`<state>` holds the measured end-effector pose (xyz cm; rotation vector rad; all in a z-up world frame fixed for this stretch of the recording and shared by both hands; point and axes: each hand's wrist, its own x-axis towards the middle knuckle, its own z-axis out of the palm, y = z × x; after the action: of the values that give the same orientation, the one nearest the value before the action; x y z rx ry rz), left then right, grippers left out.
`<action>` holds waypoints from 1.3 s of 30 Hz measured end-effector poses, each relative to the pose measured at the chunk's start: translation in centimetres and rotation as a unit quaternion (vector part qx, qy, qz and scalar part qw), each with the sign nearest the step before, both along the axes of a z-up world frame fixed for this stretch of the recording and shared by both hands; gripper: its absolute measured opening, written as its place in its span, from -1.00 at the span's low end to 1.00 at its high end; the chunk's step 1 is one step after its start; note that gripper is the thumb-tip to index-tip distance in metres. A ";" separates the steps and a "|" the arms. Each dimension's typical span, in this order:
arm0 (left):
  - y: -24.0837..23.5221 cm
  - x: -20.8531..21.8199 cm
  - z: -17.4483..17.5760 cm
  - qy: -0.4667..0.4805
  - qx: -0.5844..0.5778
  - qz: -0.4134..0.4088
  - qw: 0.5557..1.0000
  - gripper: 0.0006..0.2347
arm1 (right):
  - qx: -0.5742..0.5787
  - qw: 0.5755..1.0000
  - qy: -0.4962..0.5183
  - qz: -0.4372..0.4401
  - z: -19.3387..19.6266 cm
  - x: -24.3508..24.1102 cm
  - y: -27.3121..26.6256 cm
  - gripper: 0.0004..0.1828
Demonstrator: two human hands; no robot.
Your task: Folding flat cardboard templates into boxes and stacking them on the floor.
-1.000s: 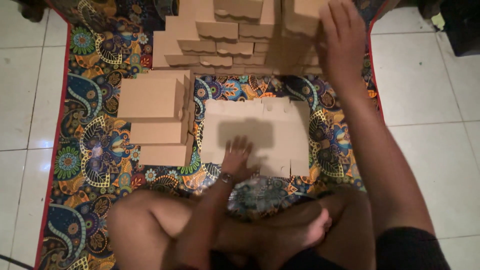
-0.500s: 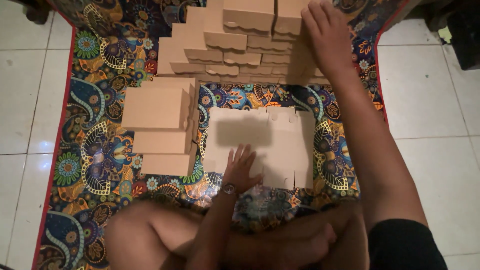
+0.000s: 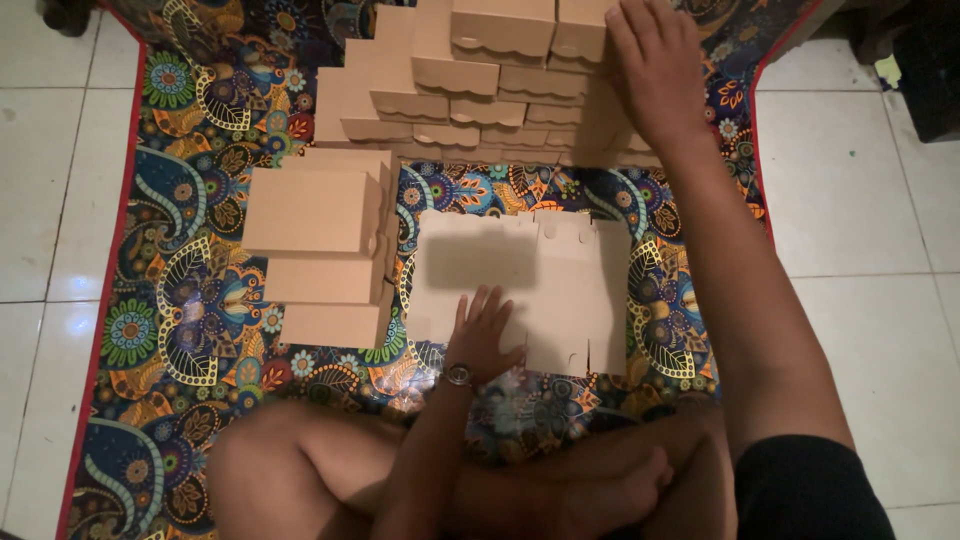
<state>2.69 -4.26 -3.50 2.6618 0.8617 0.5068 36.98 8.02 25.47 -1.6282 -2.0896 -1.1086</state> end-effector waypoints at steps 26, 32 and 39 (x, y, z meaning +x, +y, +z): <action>0.8 2.4 -7.8 0.084 0.131 -0.022 0.988 -0.41 | -0.463 0.817 0.323 0.117 -25.5 -10.9 -23.7 -0.74; -2.5 0.9 0.5 0.063 0.062 0.011 0.996 -0.71 | -0.458 0.796 0.385 -0.093 -22.2 -13.7 -23.8 -0.83; -7.0 -0.2 3.0 0.018 0.094 0.023 0.995 -0.63 | -0.469 0.665 0.563 -0.147 -22.1 -13.5 -25.3 -0.68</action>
<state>2.50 -11.23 -0.55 2.8329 0.9304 0.5799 23.50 -17.26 3.39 -2.1465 -1.4176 1.0772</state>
